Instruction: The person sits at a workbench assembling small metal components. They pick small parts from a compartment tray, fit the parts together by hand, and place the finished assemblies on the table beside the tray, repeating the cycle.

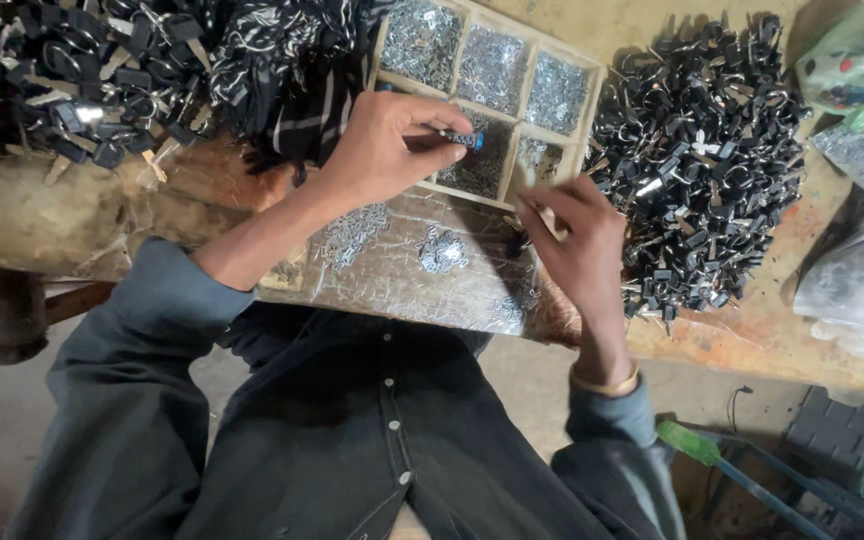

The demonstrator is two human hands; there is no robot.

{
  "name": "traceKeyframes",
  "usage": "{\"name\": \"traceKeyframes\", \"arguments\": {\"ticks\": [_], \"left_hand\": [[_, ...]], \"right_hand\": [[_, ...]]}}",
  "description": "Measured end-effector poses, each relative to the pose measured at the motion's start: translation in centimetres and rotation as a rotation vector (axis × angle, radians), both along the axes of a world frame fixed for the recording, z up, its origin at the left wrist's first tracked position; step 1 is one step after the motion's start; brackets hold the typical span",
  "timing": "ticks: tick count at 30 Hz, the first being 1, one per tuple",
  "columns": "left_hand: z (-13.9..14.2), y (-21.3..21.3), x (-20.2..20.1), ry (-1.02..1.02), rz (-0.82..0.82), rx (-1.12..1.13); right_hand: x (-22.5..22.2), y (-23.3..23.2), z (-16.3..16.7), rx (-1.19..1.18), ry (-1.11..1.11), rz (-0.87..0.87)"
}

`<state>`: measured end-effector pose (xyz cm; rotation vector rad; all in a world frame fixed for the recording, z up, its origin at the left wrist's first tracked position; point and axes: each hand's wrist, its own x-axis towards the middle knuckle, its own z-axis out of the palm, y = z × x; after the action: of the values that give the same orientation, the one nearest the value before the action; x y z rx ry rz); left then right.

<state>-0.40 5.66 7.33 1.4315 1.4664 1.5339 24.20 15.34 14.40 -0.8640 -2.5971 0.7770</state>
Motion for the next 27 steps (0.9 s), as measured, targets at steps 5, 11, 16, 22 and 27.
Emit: {"name": "traceKeyframes", "arguments": {"ticks": [5, 11, 16, 22, 27], "left_hand": [[0.3, -0.2, -0.3, -0.132, 0.026, -0.053], [0.5, 1.1, -1.1, -0.300, 0.011, -0.105], [-0.2, 2.6, -2.0, -0.239, 0.015, -0.106], [-0.9, 3.7, -2.2, -0.226, 0.012, -0.134], [-1.0, 4.0, -2.5, -0.235, 0.011, -0.121]], "right_hand": [[-4.9, 2.4, -1.9, 0.114, -0.056, 0.182], [-7.3, 5.0, -3.1, -0.009, 0.000, 0.182], [-7.9, 7.2, -4.4, -0.040, 0.079, 0.100], [-8.5, 7.8, -6.9, -0.763, 0.640, 0.115], [-8.9, 7.3, -7.7, -0.971, 0.602, 0.082]]}}
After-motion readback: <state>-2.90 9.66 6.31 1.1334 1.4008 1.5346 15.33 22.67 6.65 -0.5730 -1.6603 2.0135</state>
